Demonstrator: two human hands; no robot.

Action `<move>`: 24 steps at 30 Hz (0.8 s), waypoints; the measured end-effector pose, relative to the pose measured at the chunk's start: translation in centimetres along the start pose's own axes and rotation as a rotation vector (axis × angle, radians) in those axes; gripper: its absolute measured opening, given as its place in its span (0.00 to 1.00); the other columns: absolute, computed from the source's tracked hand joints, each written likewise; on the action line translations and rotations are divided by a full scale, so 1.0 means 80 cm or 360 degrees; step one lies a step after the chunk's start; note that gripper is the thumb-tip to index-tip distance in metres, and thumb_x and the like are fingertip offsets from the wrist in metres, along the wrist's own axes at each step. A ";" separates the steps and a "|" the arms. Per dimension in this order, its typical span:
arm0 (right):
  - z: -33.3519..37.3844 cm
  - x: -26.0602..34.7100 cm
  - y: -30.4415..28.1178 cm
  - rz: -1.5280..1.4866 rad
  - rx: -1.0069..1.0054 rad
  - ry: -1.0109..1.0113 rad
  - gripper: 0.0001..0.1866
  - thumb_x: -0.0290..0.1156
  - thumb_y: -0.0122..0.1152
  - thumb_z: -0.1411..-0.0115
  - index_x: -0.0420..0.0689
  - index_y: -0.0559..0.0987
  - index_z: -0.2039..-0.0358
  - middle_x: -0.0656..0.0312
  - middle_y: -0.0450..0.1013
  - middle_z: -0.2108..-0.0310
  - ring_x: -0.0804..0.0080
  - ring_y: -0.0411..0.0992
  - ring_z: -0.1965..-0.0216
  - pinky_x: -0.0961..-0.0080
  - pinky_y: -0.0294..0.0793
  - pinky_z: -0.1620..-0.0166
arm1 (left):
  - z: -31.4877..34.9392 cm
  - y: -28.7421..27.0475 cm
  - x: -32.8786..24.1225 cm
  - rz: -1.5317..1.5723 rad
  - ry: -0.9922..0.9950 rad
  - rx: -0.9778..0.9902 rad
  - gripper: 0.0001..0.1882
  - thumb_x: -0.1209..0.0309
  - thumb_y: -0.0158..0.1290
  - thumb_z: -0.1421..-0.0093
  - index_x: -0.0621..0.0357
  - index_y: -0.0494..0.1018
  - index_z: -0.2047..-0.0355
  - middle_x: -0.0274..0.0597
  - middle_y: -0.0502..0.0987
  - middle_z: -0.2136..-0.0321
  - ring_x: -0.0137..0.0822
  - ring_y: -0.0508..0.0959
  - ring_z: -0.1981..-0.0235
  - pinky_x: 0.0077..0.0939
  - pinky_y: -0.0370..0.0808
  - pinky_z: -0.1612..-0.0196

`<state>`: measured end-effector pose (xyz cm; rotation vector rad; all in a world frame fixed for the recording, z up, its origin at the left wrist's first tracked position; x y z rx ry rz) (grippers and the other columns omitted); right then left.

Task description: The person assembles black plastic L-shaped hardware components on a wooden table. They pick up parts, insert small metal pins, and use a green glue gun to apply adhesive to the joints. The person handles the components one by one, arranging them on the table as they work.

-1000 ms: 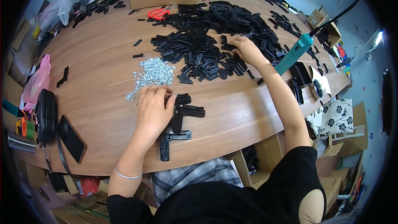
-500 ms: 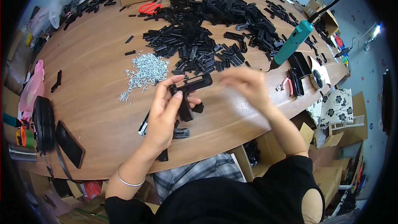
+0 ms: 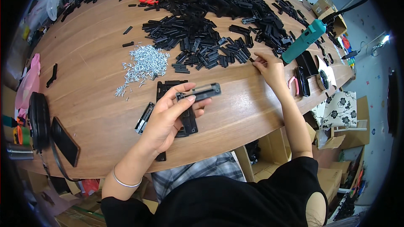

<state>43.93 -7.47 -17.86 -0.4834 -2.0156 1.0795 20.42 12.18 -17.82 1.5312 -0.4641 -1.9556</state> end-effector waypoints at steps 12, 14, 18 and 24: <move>0.007 0.205 0.020 -0.1419 0.0485 -0.0325 0.14 0.21 0.56 0.44 0.38 0.76 0.56 0.61 0.68 0.57 0.78 0.69 0.59 0.84 0.69 0.56 | -0.008 -0.017 -0.016 0.0188 0.0556 -0.0074 0.16 0.73 0.46 0.38 0.59 0.57 0.52 0.48 0.73 0.60 0.29 0.73 0.63 0.19 0.71 0.64; 0.014 0.228 0.021 -0.1472 0.0379 -0.0269 0.11 0.19 0.59 0.47 0.38 0.79 0.62 0.60 0.72 0.61 0.77 0.70 0.61 0.83 0.69 0.56 | 0.001 -0.012 -0.023 -0.0084 0.0716 -0.0212 0.24 0.72 0.57 0.45 0.58 0.58 0.51 0.35 0.69 0.68 0.22 0.67 0.69 0.17 0.68 0.64; 0.025 0.231 0.020 -0.1270 0.0074 -0.0630 0.09 0.19 0.65 0.55 0.40 0.81 0.70 0.60 0.76 0.68 0.73 0.73 0.66 0.80 0.70 0.58 | 0.004 -0.013 -0.025 -0.0306 0.0833 -0.0255 0.30 0.70 0.66 0.54 0.58 0.62 0.55 0.30 0.66 0.72 0.19 0.64 0.72 0.12 0.66 0.67; 0.040 0.233 0.025 -0.1219 0.0087 -0.0751 0.09 0.19 0.65 0.56 0.42 0.82 0.71 0.58 0.74 0.61 0.69 0.71 0.58 0.76 0.70 0.55 | 0.003 -0.011 -0.024 -0.0461 0.1020 -0.0193 0.30 0.68 0.68 0.57 0.57 0.62 0.58 0.29 0.69 0.69 0.18 0.65 0.72 0.11 0.65 0.69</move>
Point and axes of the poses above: each hand's wrist, its own z-axis away from the middle knuckle, its own y-axis out of the palm, x = y × z, the point moved 5 cm from there along -z, towards the middle knuckle
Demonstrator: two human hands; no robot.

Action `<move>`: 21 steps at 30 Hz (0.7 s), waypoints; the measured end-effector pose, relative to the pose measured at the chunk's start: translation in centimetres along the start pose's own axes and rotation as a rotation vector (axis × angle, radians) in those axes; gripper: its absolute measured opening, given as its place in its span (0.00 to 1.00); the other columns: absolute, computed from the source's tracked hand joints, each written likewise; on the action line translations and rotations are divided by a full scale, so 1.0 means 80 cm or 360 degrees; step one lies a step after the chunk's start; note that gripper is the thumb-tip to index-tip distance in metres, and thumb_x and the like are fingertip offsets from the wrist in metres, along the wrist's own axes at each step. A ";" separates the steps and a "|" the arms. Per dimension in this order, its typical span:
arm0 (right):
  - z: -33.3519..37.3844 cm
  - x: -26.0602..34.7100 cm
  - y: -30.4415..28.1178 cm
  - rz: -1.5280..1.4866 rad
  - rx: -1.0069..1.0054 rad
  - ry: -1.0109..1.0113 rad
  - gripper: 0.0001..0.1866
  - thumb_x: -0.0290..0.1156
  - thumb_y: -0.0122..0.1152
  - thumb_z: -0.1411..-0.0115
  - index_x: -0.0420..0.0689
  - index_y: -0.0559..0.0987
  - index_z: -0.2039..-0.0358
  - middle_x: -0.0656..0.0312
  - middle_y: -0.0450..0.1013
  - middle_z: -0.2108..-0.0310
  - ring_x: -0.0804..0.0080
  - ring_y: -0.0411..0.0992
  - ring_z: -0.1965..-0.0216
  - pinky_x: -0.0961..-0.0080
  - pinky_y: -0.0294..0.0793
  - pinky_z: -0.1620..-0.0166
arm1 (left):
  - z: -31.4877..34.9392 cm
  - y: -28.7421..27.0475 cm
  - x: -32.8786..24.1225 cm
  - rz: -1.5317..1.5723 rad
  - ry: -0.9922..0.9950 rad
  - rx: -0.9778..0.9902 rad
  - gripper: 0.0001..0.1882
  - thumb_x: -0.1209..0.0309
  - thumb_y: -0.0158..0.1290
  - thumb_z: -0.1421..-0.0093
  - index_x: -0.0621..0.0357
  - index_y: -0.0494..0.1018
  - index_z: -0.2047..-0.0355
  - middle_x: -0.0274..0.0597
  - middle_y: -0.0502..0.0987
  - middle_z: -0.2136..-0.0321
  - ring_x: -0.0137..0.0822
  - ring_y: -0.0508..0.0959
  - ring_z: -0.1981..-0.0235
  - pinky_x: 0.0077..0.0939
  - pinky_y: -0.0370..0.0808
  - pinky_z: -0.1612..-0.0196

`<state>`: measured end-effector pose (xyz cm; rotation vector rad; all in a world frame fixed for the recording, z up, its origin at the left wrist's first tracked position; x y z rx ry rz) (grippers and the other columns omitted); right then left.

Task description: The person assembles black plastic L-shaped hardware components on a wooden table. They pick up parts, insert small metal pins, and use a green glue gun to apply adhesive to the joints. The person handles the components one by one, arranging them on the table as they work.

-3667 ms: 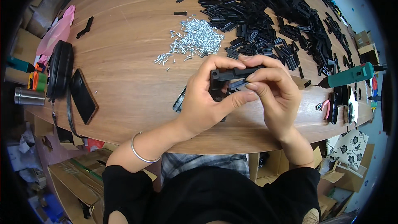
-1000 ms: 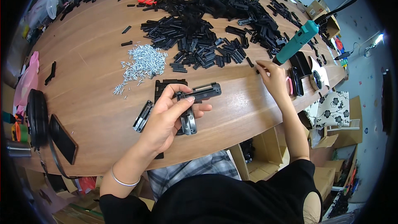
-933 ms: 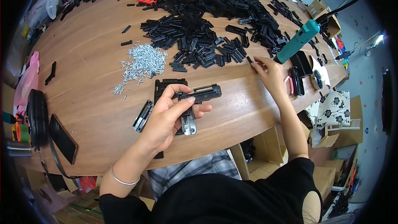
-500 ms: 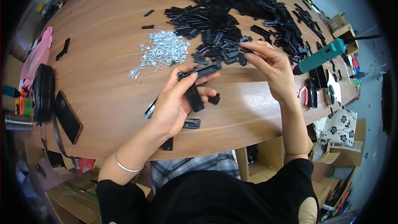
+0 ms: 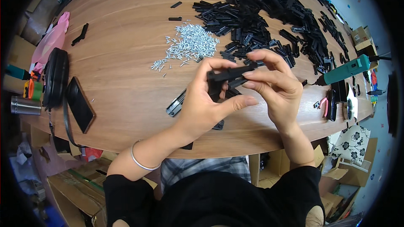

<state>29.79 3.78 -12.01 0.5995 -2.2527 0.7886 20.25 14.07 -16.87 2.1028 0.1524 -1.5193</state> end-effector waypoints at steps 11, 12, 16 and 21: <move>0.023 -0.014 0.014 -0.0694 0.0131 0.0459 0.08 0.14 0.60 0.52 0.37 0.80 0.70 0.57 0.72 0.59 0.72 0.72 0.59 0.80 0.73 0.57 | 0.007 -0.005 -0.008 -0.0614 0.0337 -0.0065 0.21 0.65 0.66 0.54 0.61 0.67 0.67 0.40 0.76 0.71 0.24 0.74 0.72 0.16 0.70 0.70; 0.024 -0.015 0.016 -0.0704 0.0128 0.0445 0.08 0.14 0.60 0.52 0.37 0.80 0.70 0.57 0.72 0.60 0.73 0.72 0.59 0.80 0.73 0.58 | 0.009 -0.005 -0.010 -0.0677 0.0371 -0.0081 0.20 0.65 0.66 0.53 0.62 0.68 0.69 0.40 0.77 0.72 0.24 0.74 0.73 0.17 0.71 0.71; 0.029 -0.011 0.018 -0.0774 0.0071 0.0475 0.07 0.15 0.59 0.50 0.36 0.79 0.69 0.57 0.72 0.60 0.75 0.72 0.60 0.80 0.75 0.59 | 0.014 -0.003 -0.009 -0.0589 0.0344 -0.0123 0.17 0.70 0.65 0.53 0.62 0.68 0.70 0.40 0.77 0.73 0.24 0.75 0.72 0.18 0.72 0.68; 0.026 -0.004 0.018 -0.0912 -0.0074 0.0556 0.11 0.17 0.59 0.49 0.39 0.79 0.63 0.56 0.73 0.57 0.70 0.72 0.56 0.77 0.75 0.58 | 0.017 0.008 -0.015 -0.0620 0.0408 -0.0038 0.25 0.72 0.62 0.49 0.64 0.61 0.56 0.47 0.75 0.67 0.28 0.76 0.66 0.18 0.72 0.63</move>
Point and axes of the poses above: each hand's wrist, its own z-axis away from the middle knuckle, its own y-axis out of the palm, x = y × z, the point moved 5 cm from there along -z, towards the middle knuckle
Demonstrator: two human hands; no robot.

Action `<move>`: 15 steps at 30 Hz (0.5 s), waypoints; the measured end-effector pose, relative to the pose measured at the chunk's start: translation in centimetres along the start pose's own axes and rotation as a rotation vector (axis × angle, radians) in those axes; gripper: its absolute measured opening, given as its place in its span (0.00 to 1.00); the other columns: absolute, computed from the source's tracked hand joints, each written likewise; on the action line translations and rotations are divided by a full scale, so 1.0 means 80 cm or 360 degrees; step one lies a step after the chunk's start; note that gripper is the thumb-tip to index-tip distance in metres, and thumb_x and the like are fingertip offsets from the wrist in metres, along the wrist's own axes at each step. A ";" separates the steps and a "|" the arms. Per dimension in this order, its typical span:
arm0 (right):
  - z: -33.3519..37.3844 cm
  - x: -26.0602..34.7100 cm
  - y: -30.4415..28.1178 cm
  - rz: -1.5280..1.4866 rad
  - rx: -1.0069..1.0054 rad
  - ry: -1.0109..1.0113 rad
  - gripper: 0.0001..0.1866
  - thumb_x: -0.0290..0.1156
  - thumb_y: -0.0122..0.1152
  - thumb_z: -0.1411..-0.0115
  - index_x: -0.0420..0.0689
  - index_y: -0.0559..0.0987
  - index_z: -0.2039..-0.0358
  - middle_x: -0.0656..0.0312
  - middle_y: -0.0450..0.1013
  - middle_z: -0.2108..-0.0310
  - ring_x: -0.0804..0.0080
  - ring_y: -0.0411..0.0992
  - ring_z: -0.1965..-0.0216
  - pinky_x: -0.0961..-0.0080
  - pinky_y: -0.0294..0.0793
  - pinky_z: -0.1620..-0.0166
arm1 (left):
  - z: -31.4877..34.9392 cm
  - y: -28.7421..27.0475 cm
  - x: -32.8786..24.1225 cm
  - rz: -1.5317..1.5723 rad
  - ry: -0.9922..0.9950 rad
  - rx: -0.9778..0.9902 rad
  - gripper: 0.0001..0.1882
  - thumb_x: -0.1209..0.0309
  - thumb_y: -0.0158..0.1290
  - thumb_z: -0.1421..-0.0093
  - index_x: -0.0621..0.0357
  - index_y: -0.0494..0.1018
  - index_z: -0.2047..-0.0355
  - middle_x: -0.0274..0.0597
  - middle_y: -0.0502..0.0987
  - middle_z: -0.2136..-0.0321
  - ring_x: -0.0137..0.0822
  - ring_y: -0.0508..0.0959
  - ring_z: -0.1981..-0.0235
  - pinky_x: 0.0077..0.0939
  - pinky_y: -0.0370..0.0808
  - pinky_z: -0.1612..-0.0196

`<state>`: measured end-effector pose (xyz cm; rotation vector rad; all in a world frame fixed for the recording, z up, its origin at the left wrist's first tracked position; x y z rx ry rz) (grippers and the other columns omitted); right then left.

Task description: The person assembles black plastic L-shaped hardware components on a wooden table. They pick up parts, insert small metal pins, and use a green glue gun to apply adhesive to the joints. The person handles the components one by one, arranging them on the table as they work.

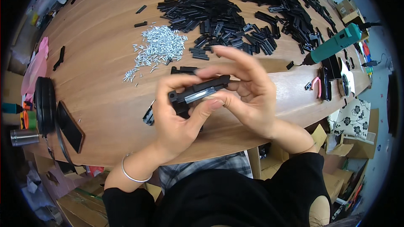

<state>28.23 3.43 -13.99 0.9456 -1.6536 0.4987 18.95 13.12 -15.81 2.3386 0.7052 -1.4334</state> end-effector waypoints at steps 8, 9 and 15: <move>-0.004 0.016 0.002 0.0766 0.0230 -0.0511 0.12 0.22 0.64 0.54 0.39 0.80 0.66 0.56 0.77 0.64 0.63 0.75 0.60 0.72 0.73 0.58 | 0.001 -0.006 -0.005 -0.0061 -0.0003 0.0008 0.26 0.67 0.63 0.50 0.67 0.68 0.55 0.44 0.77 0.68 0.22 0.75 0.72 0.12 0.71 0.70; -0.002 0.018 0.004 0.0809 0.0209 -0.0554 0.12 0.22 0.64 0.55 0.38 0.80 0.66 0.55 0.77 0.66 0.63 0.75 0.61 0.72 0.74 0.59 | 0.003 -0.007 -0.005 -0.0049 0.0014 -0.0010 0.26 0.67 0.63 0.50 0.67 0.68 0.55 0.43 0.77 0.68 0.22 0.74 0.72 0.12 0.70 0.70; 0.003 0.024 0.012 0.0811 0.0114 -0.0543 0.10 0.21 0.63 0.53 0.37 0.80 0.68 0.54 0.77 0.67 0.62 0.76 0.63 0.72 0.73 0.58 | 0.007 -0.008 -0.008 -0.0050 0.0147 -0.0161 0.22 0.69 0.63 0.50 0.66 0.71 0.57 0.40 0.77 0.71 0.21 0.73 0.74 0.12 0.69 0.72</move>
Point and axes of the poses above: each hand's wrist, its own z-axis away from the middle knuckle, its own y-axis out of the palm, x = y × z, the point moved 5 cm from there along -z, towards the middle knuckle
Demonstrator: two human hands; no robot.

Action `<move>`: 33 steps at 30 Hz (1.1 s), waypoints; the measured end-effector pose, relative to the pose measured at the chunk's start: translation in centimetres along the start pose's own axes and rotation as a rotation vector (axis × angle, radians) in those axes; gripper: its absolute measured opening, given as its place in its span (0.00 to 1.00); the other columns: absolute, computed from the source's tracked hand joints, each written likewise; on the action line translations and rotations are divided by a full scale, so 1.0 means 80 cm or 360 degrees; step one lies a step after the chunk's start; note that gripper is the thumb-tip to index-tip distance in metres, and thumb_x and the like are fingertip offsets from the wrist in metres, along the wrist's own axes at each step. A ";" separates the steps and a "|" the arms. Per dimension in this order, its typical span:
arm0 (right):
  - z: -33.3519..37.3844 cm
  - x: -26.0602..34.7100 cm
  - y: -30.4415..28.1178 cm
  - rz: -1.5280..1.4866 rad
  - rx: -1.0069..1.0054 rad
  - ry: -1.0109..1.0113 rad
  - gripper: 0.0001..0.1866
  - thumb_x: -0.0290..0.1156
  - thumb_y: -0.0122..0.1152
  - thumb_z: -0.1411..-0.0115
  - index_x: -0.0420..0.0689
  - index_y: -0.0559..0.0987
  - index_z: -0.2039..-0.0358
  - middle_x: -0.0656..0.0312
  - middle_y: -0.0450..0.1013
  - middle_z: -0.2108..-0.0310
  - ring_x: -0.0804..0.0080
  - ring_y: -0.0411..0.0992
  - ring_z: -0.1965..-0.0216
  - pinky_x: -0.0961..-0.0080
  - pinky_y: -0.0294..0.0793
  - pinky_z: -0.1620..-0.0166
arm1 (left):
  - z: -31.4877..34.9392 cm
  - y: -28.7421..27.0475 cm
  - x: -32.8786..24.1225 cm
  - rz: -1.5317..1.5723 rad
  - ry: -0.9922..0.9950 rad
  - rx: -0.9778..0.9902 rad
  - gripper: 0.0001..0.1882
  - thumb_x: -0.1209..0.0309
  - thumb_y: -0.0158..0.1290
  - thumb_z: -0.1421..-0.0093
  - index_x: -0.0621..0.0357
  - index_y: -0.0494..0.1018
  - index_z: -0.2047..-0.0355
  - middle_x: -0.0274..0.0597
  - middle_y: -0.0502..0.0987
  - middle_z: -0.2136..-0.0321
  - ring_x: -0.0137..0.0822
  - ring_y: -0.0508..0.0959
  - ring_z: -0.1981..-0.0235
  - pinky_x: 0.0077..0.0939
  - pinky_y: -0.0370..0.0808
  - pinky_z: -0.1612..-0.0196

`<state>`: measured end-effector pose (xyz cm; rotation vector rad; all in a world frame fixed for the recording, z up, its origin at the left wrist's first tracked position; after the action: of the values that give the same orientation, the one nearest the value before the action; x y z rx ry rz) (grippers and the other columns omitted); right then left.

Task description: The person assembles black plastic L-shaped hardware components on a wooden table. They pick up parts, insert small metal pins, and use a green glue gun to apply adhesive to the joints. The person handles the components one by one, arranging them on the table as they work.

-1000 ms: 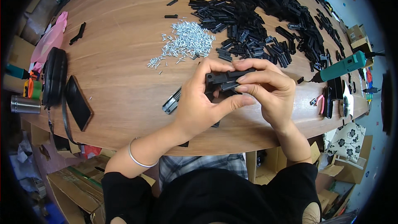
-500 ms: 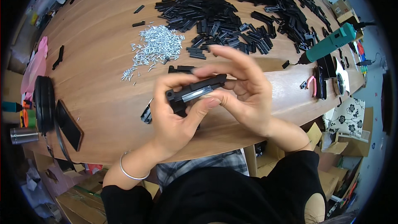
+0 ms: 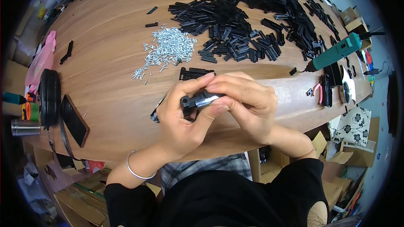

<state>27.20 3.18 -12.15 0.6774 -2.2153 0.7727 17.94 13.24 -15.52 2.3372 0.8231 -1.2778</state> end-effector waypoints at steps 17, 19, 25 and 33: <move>-0.179 -0.148 0.063 0.0668 0.0343 0.0176 0.09 0.31 0.63 0.52 0.43 0.82 0.70 0.55 0.77 0.73 0.66 0.76 0.71 0.73 0.75 0.62 | -0.069 -0.089 0.058 0.1104 -0.0828 -0.0839 0.16 0.61 0.38 0.33 0.61 0.64 0.56 0.41 0.73 0.68 0.27 0.70 0.69 0.21 0.71 0.66; -0.187 -0.167 0.085 0.1146 0.0467 0.0042 0.09 0.29 0.62 0.55 0.44 0.82 0.71 0.56 0.77 0.74 0.63 0.75 0.67 0.71 0.73 0.60 | -0.070 -0.097 0.061 0.1204 -0.0824 -0.0953 0.15 0.61 0.37 0.33 0.60 0.64 0.57 0.41 0.73 0.67 0.28 0.70 0.68 0.22 0.70 0.65; -0.200 -0.194 0.120 0.1966 0.0620 -0.0136 0.09 0.28 0.63 0.62 0.43 0.81 0.76 0.56 0.76 0.75 0.58 0.73 0.65 0.68 0.71 0.57 | -0.063 -0.106 0.054 0.0952 -0.0890 -0.0916 0.16 0.55 0.37 0.34 0.50 0.65 0.55 0.34 0.75 0.62 0.22 0.67 0.63 0.23 0.63 0.59; -0.168 -0.132 0.074 -0.0732 0.0405 0.1070 0.17 0.27 0.55 0.41 0.36 0.72 0.52 0.59 0.71 0.59 0.72 0.72 0.60 0.81 0.74 0.56 | -0.066 -0.098 0.048 0.1176 -0.0856 -0.0822 0.14 0.59 0.42 0.35 0.49 0.60 0.53 0.36 0.73 0.59 0.27 0.72 0.64 0.23 0.67 0.60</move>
<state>35.82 19.00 -13.95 0.8555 -1.3065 0.8824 17.95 23.39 -16.18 1.5306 0.0617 -1.0915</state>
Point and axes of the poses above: each hand's wrist, its own z-axis away from the middle knuckle, its own y-axis out of the palm, x = y × z, the point moved 5 cm from there along -z, towards the middle knuckle
